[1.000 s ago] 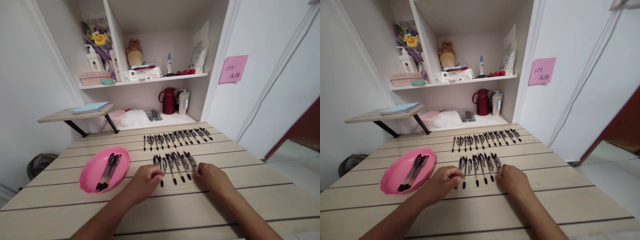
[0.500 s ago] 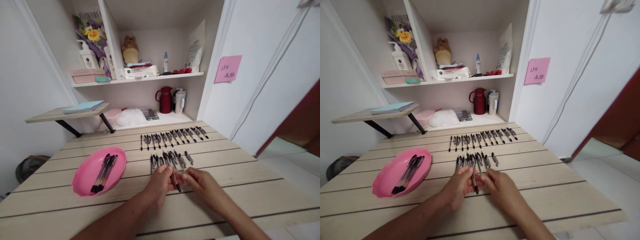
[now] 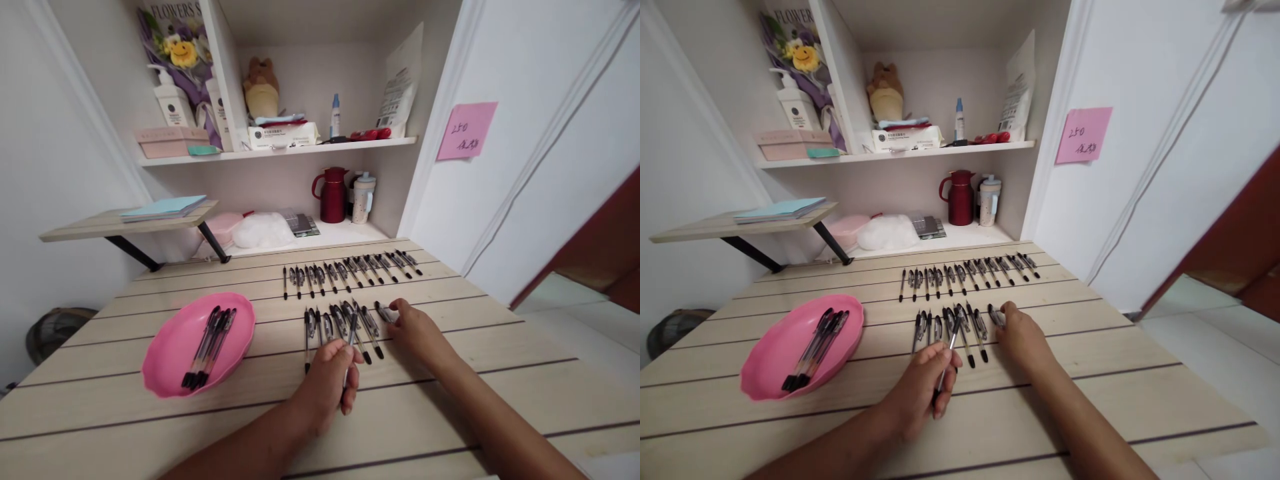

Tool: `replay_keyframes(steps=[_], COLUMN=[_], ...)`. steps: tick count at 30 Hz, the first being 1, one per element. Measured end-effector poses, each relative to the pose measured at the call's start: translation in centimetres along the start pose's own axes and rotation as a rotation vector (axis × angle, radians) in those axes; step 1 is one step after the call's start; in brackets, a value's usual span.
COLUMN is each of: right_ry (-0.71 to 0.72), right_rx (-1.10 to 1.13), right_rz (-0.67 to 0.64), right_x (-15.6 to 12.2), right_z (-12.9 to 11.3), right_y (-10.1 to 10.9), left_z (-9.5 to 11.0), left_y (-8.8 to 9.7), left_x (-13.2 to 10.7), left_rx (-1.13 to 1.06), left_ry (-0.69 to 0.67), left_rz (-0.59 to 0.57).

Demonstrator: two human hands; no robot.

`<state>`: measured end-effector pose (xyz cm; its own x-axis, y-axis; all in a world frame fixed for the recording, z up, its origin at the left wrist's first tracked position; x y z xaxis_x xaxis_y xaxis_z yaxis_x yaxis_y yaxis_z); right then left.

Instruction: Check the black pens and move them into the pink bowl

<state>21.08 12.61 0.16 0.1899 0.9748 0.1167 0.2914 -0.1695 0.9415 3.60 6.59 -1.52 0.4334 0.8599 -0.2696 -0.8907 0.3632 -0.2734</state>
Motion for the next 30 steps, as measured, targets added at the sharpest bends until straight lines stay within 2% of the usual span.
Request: replay_keyframes(steps=[3,5,8,11,14,18,25,30], right_ry=[-0.033,-0.034,-0.032,-0.080,-0.112,-0.102,-0.064,-0.058], right_rx=[0.039,0.168,0.680,1.243,1.505,1.564,1.458,1.522], right_rz=[0.016,0.047,0.046,-0.020,-0.066,-0.120,-0.229,-0.302], right_x=[-0.4,-0.7,-1.1,-1.4,-1.7,-1.9,-2.4,-2.7], right_z=[1.1,1.3,0.3,-1.4,-2.8,-3.7,-4.8,-5.3], right_y=[1.2,2.4,3.4,2.9,2.3,2.1,1.5,1.0], left_z=[-0.2,-0.4,-0.6,-0.4,-0.1,0.2,0.2,0.3], left_y=[-0.1,-0.3,-0.6,-0.8,-0.7,-0.7,-0.7,-0.8], left_x=[0.1,0.1,0.1,0.0,-0.2,-0.3,-0.3,-0.3], left_rx=[0.017,0.026,0.032,0.042,0.063,0.083,0.090,0.099], left_ry=[-0.005,0.001,0.011,0.003,-0.001,-0.018,-0.028,-0.035], left_rz=[-0.014,-0.032,-0.057,-0.069,-0.061,-0.059,-0.063,-0.073])
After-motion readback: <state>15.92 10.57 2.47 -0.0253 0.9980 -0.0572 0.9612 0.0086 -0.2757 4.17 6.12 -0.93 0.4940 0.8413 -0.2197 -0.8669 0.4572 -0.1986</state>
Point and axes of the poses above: each hand's wrist, its own x-axis towards the middle knuckle, its own y-axis out of the back of the hand, z = x × y, the point moved 10 cm from there along x, towards the middle knuckle, and after that the axes turned 1 degree about -x, right-handed, at the moved point
